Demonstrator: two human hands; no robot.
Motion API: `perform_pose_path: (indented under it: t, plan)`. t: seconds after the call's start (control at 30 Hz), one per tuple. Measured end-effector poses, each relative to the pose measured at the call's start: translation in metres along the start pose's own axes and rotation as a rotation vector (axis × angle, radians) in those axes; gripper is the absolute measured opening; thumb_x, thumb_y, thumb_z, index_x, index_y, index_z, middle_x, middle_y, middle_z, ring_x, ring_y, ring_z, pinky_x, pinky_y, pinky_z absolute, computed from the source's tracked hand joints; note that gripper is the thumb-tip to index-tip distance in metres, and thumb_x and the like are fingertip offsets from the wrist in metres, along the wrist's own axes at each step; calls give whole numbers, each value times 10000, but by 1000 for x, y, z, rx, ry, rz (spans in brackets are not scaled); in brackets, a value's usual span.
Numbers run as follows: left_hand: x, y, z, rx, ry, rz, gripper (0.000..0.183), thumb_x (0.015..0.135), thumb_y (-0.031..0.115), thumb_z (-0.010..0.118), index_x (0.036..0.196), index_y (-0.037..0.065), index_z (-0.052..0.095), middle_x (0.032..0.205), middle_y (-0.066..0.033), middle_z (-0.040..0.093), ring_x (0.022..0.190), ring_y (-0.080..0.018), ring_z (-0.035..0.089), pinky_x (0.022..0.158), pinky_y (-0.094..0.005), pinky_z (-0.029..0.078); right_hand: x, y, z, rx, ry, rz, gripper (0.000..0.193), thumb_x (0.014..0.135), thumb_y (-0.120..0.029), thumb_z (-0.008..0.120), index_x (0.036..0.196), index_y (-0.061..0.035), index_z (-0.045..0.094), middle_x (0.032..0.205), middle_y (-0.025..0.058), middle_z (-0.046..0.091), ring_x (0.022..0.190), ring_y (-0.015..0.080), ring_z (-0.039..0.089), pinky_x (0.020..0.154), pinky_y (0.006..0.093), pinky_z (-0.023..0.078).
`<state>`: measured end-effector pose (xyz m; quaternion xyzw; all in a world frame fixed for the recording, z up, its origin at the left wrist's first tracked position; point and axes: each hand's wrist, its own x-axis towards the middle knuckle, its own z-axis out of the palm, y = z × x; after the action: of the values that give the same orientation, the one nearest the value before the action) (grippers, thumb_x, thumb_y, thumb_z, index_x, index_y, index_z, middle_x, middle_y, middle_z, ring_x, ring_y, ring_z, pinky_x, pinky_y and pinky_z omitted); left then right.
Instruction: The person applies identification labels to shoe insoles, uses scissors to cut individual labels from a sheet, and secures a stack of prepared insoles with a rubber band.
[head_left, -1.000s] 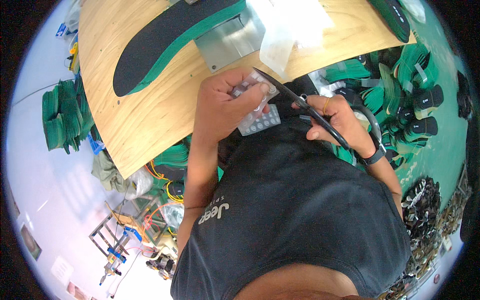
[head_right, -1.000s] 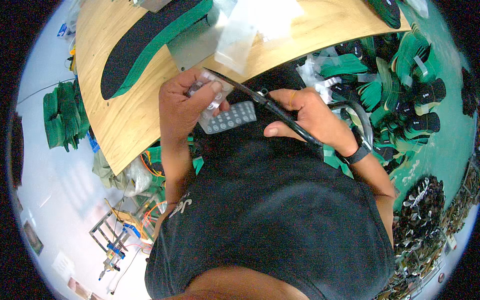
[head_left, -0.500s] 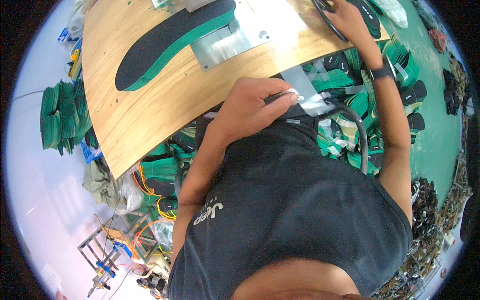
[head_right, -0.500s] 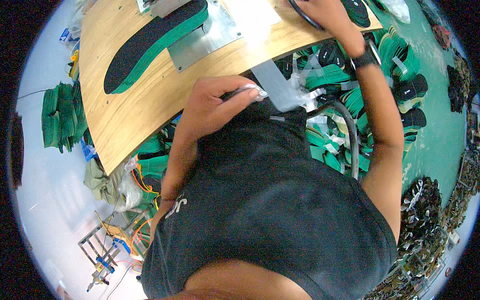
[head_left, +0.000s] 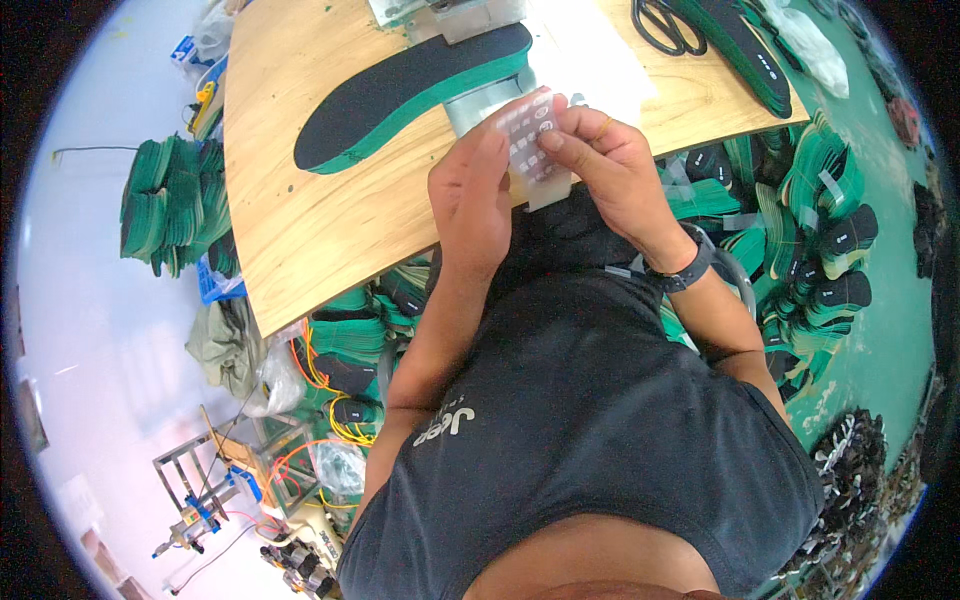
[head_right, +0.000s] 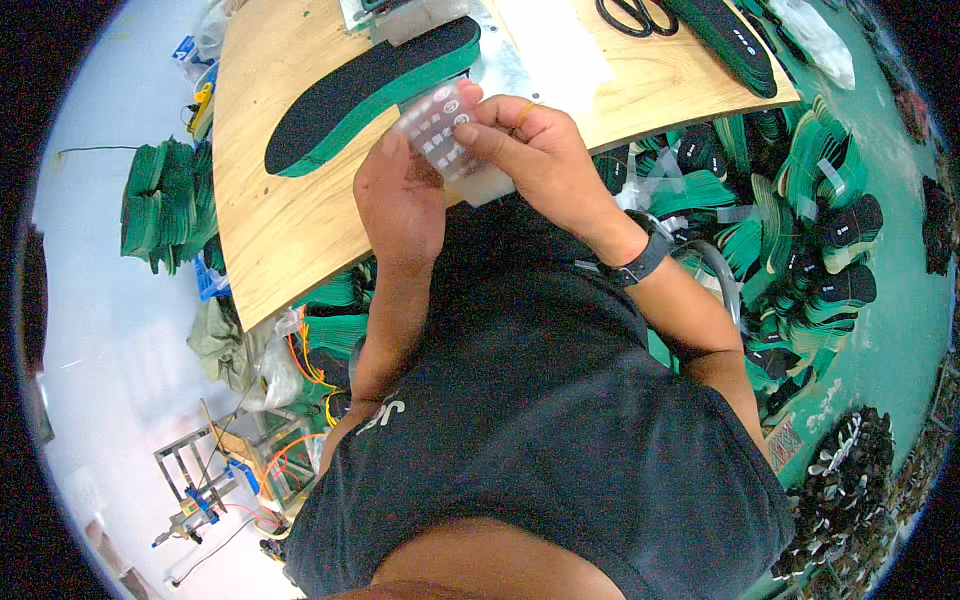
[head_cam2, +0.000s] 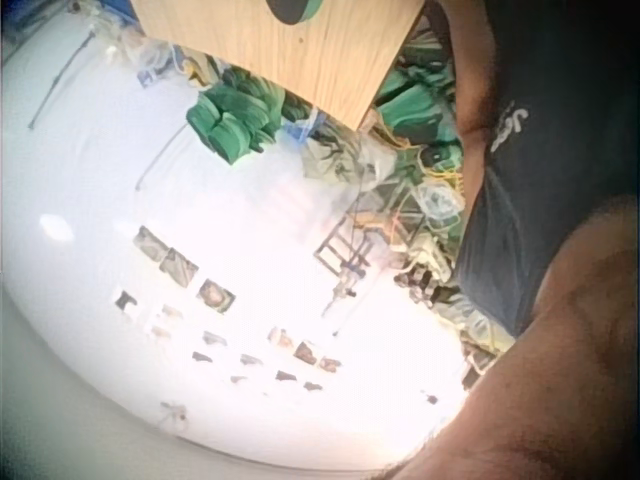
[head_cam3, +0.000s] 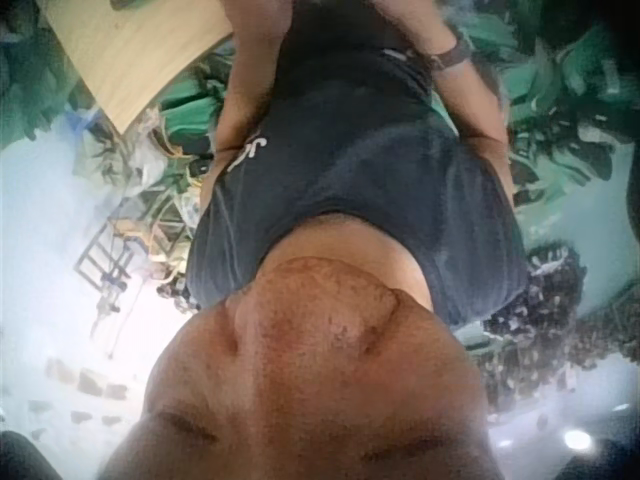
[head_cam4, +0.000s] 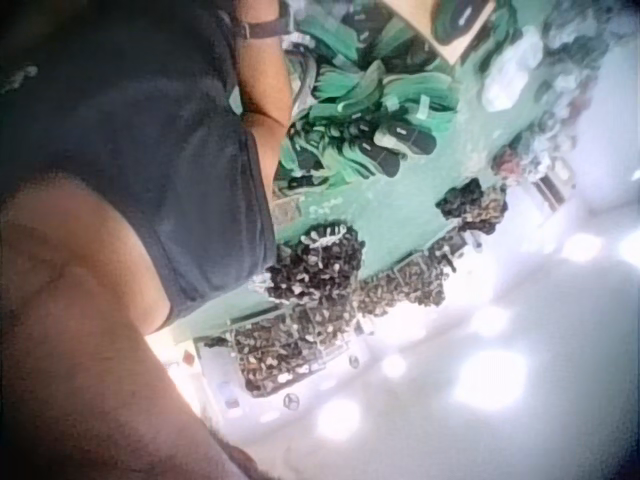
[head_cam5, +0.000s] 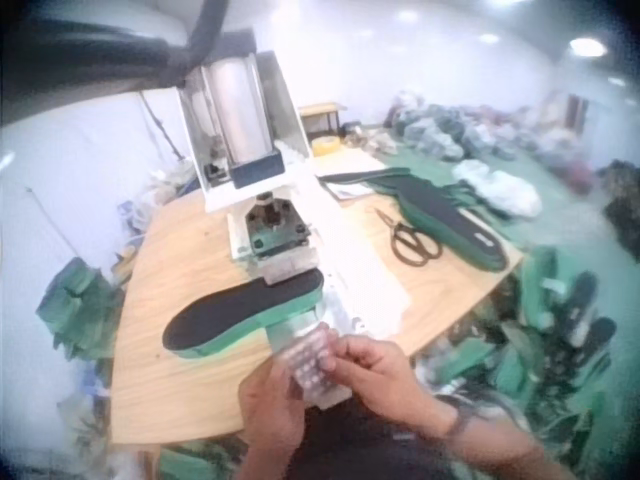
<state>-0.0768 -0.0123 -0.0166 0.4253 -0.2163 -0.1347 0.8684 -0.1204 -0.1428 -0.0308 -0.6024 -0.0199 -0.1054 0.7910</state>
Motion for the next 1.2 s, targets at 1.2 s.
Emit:
perform_pose_path:
  t: [1.2]
  plan:
    - [130, 45, -118, 1747, -353, 376, 666, 720, 471, 719, 1215, 50, 574, 1176, -201, 592, 1084, -349, 568, 948, -385, 436, 47, 23, 3, -53, 201, 85, 234, 921, -213, 575, 790, -26, 626, 681, -48, 567, 592, 5, 453, 526, 164, 357]
